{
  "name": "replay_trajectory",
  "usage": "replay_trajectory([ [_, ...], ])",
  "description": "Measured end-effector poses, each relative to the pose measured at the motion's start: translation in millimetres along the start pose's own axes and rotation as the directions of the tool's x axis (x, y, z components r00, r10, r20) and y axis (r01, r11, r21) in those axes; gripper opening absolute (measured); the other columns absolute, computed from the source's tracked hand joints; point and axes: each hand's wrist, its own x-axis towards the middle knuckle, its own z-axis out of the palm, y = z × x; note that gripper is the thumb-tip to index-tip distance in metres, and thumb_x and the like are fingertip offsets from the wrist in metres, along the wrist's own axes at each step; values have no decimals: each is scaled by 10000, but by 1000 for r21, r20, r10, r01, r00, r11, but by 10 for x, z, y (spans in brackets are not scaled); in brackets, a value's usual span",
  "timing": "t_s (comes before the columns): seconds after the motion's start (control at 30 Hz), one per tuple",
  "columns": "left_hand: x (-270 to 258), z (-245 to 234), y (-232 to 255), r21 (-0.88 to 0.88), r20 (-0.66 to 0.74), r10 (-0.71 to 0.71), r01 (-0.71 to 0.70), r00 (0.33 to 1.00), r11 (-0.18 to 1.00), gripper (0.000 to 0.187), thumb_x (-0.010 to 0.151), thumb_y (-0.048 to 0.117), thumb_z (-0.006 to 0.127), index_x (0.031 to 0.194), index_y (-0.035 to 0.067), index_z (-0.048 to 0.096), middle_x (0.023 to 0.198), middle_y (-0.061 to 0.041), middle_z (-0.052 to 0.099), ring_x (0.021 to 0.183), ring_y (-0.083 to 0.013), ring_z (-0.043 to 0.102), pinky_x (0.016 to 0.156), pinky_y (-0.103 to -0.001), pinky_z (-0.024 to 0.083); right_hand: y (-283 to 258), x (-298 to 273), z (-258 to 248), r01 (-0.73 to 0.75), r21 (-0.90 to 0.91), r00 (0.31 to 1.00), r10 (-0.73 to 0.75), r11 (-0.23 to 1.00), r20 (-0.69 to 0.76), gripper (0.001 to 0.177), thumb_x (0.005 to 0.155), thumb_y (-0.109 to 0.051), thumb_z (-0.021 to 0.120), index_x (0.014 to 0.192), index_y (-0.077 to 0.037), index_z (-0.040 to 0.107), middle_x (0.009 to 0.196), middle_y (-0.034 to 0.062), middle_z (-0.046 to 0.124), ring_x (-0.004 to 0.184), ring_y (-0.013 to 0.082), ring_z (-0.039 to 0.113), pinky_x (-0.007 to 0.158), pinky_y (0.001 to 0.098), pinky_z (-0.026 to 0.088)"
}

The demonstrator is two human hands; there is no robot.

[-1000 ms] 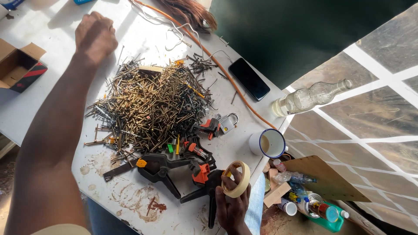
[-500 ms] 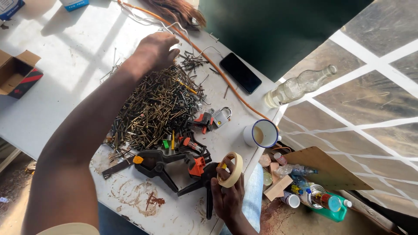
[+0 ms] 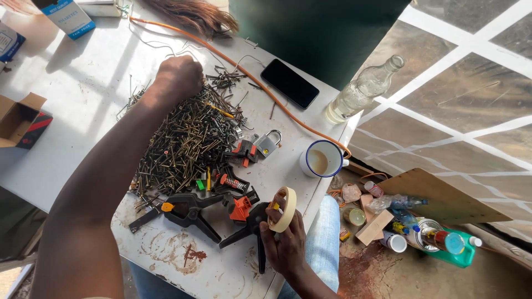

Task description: The person sits with a table on their lap and sorts through a large pile of screws and nails. They move aside tools like clamps and a tape roll, then pick through the pile to separate specific fasteners and place them into a small cardboard box.

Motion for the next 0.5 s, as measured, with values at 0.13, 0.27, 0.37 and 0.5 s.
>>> replay_trajectory([
  [0.13, -295, -140, -66, -162, -1, -21, 20, 1000, 987, 260, 924, 142, 600, 964, 243, 837, 864, -39, 785, 791, -234, 699, 702, -361, 590, 20, -15, 4, 9, -6, 999, -9, 1000, -32, 230, 1002, -251, 614, 1137, -67, 649, 1151, 166, 661, 1038, 364, 643, 863, 456, 547],
  [0.27, -253, -165, -160, -281, 34, -57, 64, 998, 957, 329, 943, 133, 645, 1222, 230, 790, 1136, -29, 786, 942, -212, 718, 853, -372, 604, 15, 2, 10, -1, -2, 1000, 1, 1000, -7, 241, 1010, -258, 603, 1144, -62, 647, 1340, 183, 619, 1094, 373, 635, 916, 468, 535],
  [0.37, -120, -142, -163, -218, 73, -114, 127, 991, 968, 236, 1005, 174, 520, 1109, 176, 732, 1036, -90, 735, 868, -259, 642, 754, -374, 528, 16, -27, -2, -6, -3, 1000, 6, 1000, 4, 245, 1015, -267, 594, 1146, -65, 642, 1347, 182, 615, 1102, 371, 631, 911, 464, 540],
  [0.5, 108, 24, -233, -195, 121, -283, 303, 951, 933, 304, 1013, 58, 397, 771, 152, 556, 676, -24, 522, 602, -180, 454, 509, -299, 413, 2, -3, -22, -19, 12, 1000, 19, 1000, 16, 244, 1013, -260, 595, 1144, -61, 642, 1366, 180, 614, 1119, 373, 629, 918, 468, 531],
])
